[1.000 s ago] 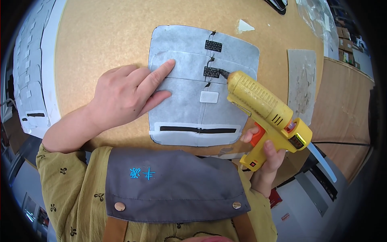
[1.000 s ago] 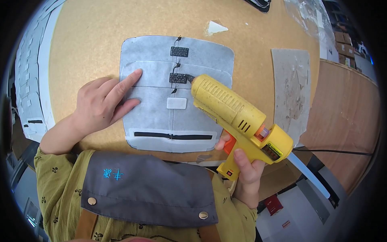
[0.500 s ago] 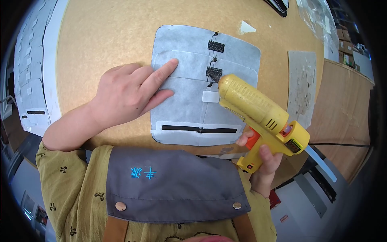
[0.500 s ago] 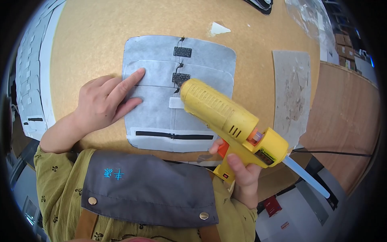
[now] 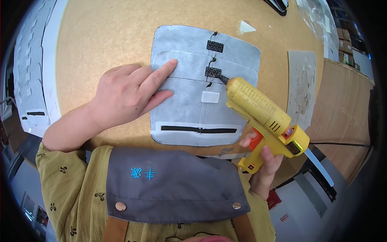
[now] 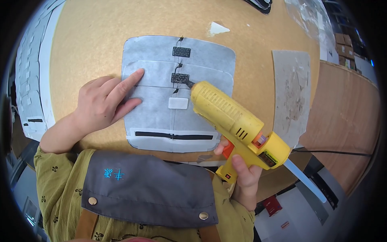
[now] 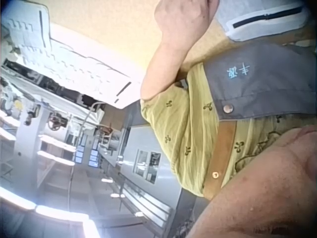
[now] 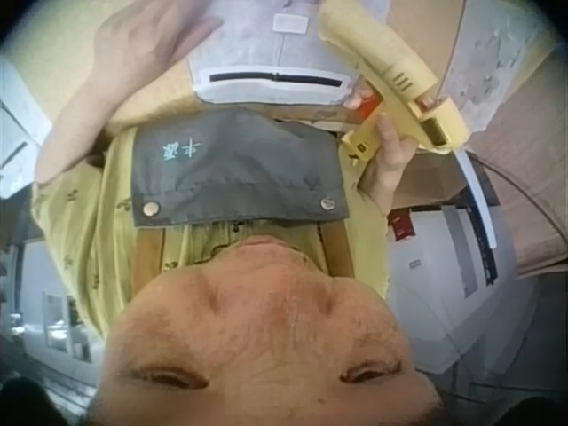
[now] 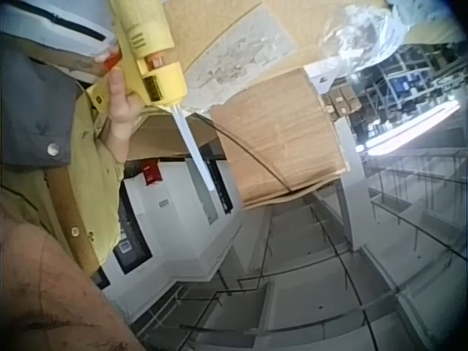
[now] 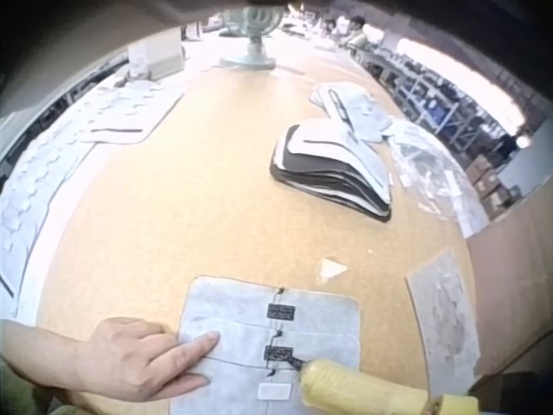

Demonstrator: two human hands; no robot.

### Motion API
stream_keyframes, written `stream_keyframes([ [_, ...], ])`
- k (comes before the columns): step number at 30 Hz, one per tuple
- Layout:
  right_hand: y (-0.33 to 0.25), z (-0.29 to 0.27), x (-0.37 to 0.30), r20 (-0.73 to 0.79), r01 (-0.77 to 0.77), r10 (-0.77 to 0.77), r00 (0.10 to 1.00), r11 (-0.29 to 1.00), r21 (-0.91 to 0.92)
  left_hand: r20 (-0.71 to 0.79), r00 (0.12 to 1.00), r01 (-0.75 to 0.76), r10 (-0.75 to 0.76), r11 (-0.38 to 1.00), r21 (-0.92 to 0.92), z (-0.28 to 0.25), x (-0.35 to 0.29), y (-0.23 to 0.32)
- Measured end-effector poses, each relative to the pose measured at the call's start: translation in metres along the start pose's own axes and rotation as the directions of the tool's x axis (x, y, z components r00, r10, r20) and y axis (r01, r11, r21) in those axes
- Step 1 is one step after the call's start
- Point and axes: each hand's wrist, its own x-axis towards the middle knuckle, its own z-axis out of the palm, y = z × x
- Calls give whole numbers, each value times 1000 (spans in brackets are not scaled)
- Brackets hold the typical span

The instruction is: Applying adhesive to small leather pads and attaching them to a main leather component using a hot glue gun.

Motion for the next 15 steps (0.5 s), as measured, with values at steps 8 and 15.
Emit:
stream_keyframes([
  [8,-2,3,1,4,-5,5,1000,1000,19,3,1000,4,-4,1000,0,0,-1,0],
  [15,-3,8,12,35,11,-11,999,1000,-5,13,1000,9,-9,1000,-1,-1,-2,-1],
])
